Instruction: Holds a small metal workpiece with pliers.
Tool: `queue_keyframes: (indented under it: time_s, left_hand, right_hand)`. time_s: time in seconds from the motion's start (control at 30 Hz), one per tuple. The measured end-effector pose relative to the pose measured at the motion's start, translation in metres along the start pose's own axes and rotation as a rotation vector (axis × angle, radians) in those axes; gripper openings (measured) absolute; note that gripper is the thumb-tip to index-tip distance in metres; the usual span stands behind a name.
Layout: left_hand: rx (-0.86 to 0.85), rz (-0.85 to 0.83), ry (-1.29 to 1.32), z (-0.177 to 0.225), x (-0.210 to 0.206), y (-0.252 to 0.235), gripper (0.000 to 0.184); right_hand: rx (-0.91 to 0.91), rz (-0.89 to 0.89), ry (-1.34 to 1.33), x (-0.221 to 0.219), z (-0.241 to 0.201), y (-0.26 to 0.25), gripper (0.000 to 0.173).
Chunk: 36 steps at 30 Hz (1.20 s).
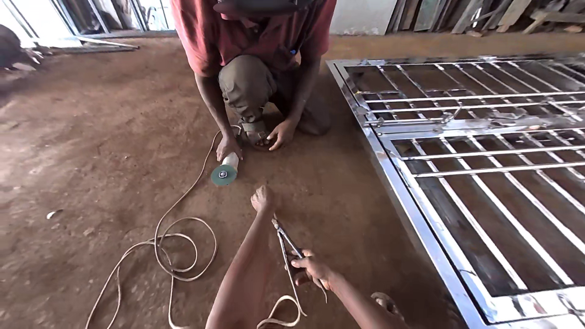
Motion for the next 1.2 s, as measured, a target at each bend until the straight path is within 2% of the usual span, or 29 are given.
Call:
queue_keyframes:
  time_s: [0.07, 0.17, 0.27, 0.33, 0.4, 0.47, 0.9, 1.07, 1.2]
  left_hand:
    - [0.059, -0.003, 0.187, -0.013, 0.009, -0.009, 0.038]
    - [0.062, -0.027, 0.449, -0.039, 0.012, -0.031, 0.035]
    - [0.086, -0.046, 0.710, -0.060, 0.010, -0.043, 0.032]
    - [0.094, -0.047, 0.791, -0.071, 0.007, -0.045, 0.028]
    - [0.113, -0.061, 0.796, -0.076, 0.006, -0.040, 0.028]
    - [0.119, -0.088, 0.791, -0.080, 0.002, -0.037, 0.027]
    - [0.104, -0.071, 0.739, -0.068, -0.019, -0.016, 0.025]
    - [0.066, -0.054, 0.772, -0.060, -0.025, -0.006, 0.023]
    - [0.051, -0.021, 0.813, -0.056, -0.028, 0.000, 0.023]
  right_hand:
    - [0.016, -0.065, -0.091, -0.002, 0.007, -0.001, 0.053]
    - [0.036, -0.114, -0.160, -0.004, 0.013, -0.002, 0.062]
    - [0.047, -0.085, -0.050, 0.001, 0.016, 0.004, 0.068]
    - [0.085, -0.086, 0.006, 0.005, 0.017, 0.006, 0.071]
    - [0.114, -0.201, -0.077, 0.005, 0.011, 0.009, 0.074]
    - [0.126, -0.241, -0.112, 0.003, 0.003, 0.010, 0.073]
    - [0.082, -0.119, -0.034, 0.013, -0.024, 0.005, 0.059]
    - [0.103, -0.084, -0.085, 0.018, -0.032, 0.002, 0.036]
    - [0.140, -0.156, -0.147, 0.019, -0.032, -0.004, 0.045]
Point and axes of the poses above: each hand's wrist, its own y-axis away from the middle knuckle, its own x-axis out of the back of the hand, z = x × y, the point moved 7 cm from there along -y, towards the middle knuckle, and after that the axes turned 5 degrees about y, right-handed, at the moved point
